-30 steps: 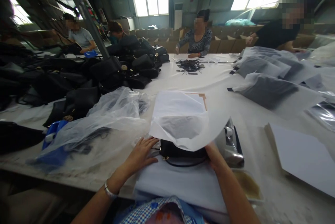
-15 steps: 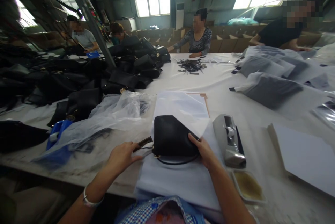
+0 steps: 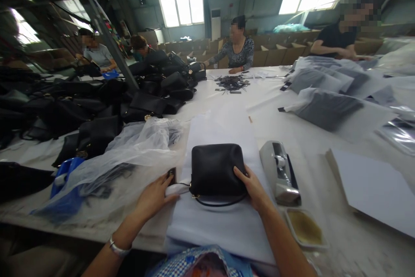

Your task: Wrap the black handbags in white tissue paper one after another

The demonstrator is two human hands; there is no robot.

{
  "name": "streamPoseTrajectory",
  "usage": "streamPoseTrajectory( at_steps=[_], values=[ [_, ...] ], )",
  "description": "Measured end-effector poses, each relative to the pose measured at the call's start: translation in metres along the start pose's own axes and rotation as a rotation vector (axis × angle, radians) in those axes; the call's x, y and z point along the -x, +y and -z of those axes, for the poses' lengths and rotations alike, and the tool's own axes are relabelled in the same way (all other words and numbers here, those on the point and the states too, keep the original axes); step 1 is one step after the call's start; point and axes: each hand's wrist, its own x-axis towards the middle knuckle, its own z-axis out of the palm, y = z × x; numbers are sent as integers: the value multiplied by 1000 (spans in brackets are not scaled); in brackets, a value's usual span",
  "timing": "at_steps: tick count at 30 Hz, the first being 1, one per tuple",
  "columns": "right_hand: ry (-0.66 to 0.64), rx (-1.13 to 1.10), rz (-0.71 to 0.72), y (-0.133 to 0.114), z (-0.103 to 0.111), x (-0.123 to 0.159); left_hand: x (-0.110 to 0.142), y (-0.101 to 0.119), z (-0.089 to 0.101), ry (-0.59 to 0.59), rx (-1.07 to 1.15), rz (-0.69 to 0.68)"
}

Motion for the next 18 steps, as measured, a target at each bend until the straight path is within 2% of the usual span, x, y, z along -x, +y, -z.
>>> streamPoseTrajectory(
  at_steps=[2,3,5,7,9,11,13,16,18],
  values=[
    [-1,-14,-3,-1,2,1,5,-5,10,1,-25,127],
    [-5,-20,-2,-1,2,1,6,-4,18,0,1,149],
    [-14,-25,5,-2,3,2,0,1,37,16,114,104],
    [-26,-23,18,-3,2,2,-22,13,54,83,258,2],
    [-37,-21,36,-4,2,3,-60,27,69,184,403,-105],
    [-36,-17,53,-4,1,3,-111,42,80,278,542,-184],
    [-25,-6,62,-3,2,3,-168,56,87,313,635,-212],
    [-13,33,70,-1,5,2,-240,73,90,277,683,-176],
    [-7,54,78,0,7,-1,-271,81,89,215,729,-179]
  ],
)
